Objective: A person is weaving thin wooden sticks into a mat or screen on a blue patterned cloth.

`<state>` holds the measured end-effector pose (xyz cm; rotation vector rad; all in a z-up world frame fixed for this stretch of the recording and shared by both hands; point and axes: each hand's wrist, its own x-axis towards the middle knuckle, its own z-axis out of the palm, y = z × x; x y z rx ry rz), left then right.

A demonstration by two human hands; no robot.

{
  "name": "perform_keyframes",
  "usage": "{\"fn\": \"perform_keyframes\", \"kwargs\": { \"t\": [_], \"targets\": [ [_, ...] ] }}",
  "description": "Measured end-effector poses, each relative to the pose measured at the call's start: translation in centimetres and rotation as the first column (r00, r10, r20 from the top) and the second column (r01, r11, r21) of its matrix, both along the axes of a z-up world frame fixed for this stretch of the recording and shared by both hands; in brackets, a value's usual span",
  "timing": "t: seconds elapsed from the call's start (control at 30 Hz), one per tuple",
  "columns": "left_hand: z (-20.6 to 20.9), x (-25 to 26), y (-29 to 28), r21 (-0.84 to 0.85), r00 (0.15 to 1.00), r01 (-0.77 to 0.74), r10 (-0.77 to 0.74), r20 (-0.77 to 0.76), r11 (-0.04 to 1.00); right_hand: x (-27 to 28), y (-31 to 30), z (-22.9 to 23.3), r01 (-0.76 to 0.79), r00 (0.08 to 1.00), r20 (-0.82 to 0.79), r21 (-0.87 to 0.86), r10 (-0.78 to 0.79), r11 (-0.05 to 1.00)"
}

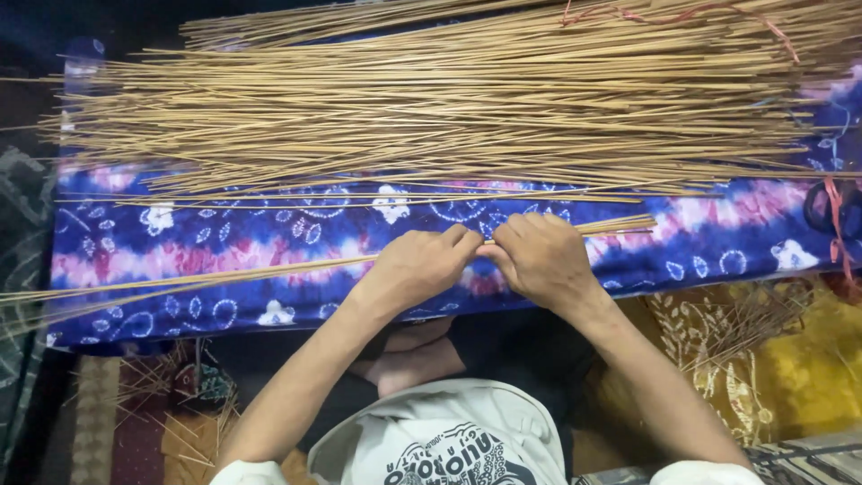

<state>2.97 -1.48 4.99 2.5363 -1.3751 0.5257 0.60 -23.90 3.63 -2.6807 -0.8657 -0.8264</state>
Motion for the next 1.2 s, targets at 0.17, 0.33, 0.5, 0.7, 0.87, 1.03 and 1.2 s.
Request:
{"fn": "perform_keyframes", "kwargs": {
  "t": [0.17, 0.33, 0.5, 0.7, 0.87, 1.03, 1.2],
  "targets": [
    [1.4, -1.3, 2.0, -0.017, 0.994, 0.039, -0.04, -0.106, 0.999, -0.4, -1.5, 0.1, -0.03, 0.997, 0.075, -0.047, 0.033, 0.998],
    [-0.2, -0.8, 3.1, 0.018, 0.999, -0.041, 0.042, -0.029, 0.999, -0.4, -2.0, 0.2, 0.029, 0.997, 0.071, -0.064, -0.024, 0.998],
    [-2.0, -0.4, 3.1, 0.009, 0.992, 0.003, -0.002, -0.126, 1.0, 0.2, -1.3, 0.0, -0.146, 0.989, 0.021, -0.006, 0.146, 0.989],
    [0.7, -0.9, 3.3, -0.03, 0.99, 0.014, -0.018, -0.136, 0.999, 0.5, -2.5, -2.3, -0.174, 0.983, 0.042, -0.048, 0.176, 0.984],
    [0.0, -1.1, 3.3, -0.047, 0.993, 0.049, -0.054, -0.108, 0.998, 0.3, -2.8, -2.2, -0.198, 0.978, 0.049, -0.093, 0.203, 0.976],
    [-0.8, -0.9, 2.9, -0.063, 0.993, 0.045, -0.051, -0.109, 0.997, 0.4, -3.0, -2.0, -0.204, 0.971, 0.094, -0.141, 0.219, 0.969],
    [-1.7, -0.9, 2.7, -0.046, 0.998, 0.02, -0.023, -0.059, 0.999, 0.6, -2.9, -1.8, -0.169, 0.976, 0.112, -0.143, 0.186, 0.975]
  ]
}}
